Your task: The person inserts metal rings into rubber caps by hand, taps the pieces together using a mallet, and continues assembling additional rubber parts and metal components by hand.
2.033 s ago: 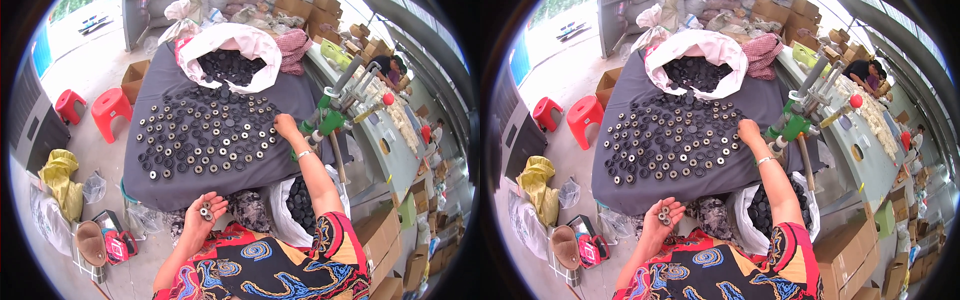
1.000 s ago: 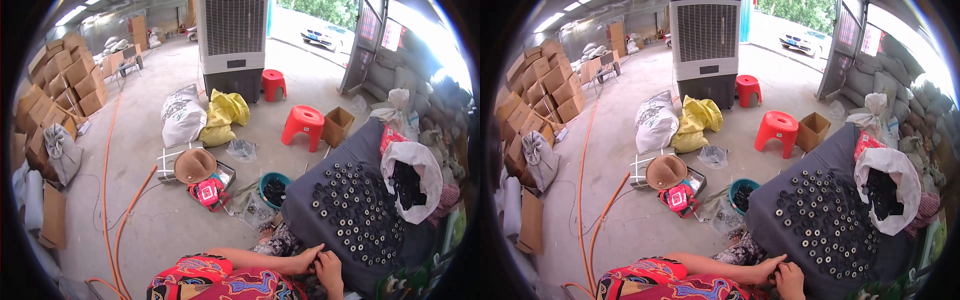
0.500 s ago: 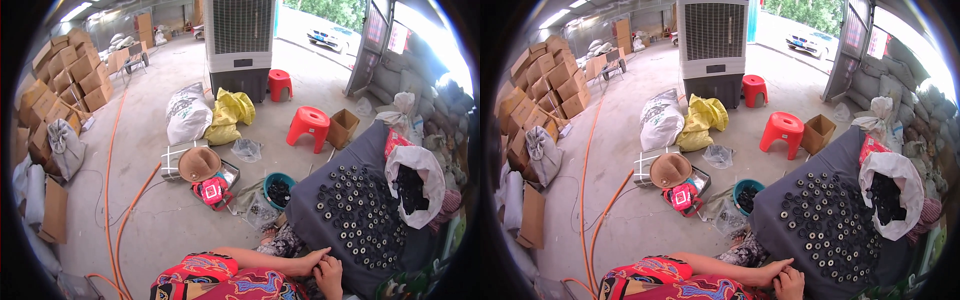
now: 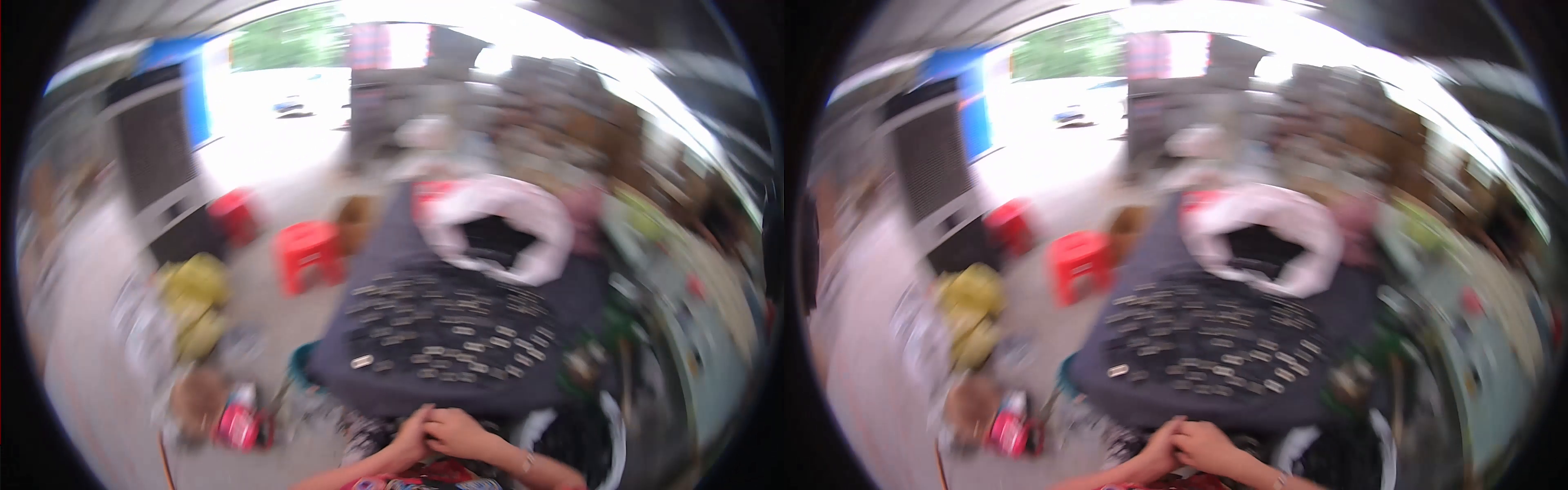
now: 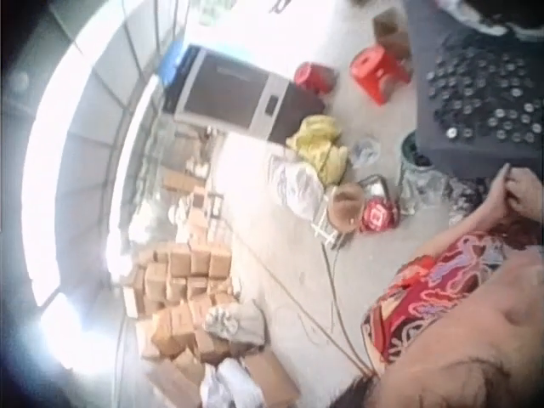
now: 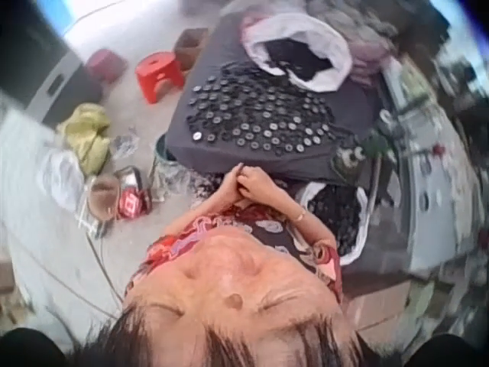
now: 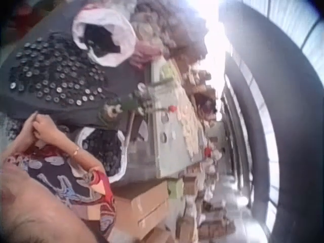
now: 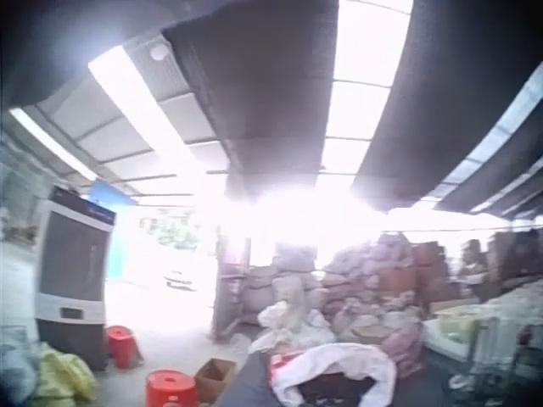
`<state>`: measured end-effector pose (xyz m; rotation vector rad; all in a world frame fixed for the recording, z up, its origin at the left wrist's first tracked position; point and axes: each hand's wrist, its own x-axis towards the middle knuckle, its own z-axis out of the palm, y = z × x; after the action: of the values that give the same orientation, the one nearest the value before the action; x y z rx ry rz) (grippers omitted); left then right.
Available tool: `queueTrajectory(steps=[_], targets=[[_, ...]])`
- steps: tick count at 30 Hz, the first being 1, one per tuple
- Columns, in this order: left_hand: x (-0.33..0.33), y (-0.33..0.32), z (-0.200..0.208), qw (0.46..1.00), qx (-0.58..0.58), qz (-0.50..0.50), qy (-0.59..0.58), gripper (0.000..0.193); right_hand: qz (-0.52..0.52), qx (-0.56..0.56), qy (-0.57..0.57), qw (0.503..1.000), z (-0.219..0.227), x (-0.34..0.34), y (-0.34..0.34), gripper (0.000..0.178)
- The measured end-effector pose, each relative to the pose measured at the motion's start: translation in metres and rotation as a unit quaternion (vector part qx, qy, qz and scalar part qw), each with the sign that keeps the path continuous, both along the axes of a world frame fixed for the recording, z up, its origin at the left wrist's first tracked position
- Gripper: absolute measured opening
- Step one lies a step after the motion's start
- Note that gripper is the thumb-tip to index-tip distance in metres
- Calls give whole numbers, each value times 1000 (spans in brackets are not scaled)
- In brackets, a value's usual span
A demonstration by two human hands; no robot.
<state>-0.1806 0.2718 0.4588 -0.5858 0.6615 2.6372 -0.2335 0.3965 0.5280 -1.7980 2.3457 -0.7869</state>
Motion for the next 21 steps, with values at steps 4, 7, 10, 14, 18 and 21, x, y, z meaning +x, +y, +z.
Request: queueTrajectory(steps=[4, 7, 10, 14, 18, 21], targets=[[-12, -17, -8, 1000, -15, -12, -17, 36, -40, -19, -12, 999, -28, 0, -18, 17], [-21, -14, -57, 997, -7, -71, -34, 47, -102, -3, -5, 995, -11, 6, -2, 15], [-40, -16, -111, 993, 30, -110, 18, 48, -140, 34, 11, 989, -30, 5, 3, 10], [-23, 10, -29, 990, 0, -116, 86, 42, -153, 38, 47, 986, -29, 10, 18, 8], [-25, -2, -44, 995, -20, -85, 55, 40, -138, 25, 74, 987, -28, 13, 10, 10], [-27, -9, -58, 995, -1, -87, 58, 41, -138, 45, 62, 987, -28, 13, 7, 11]])
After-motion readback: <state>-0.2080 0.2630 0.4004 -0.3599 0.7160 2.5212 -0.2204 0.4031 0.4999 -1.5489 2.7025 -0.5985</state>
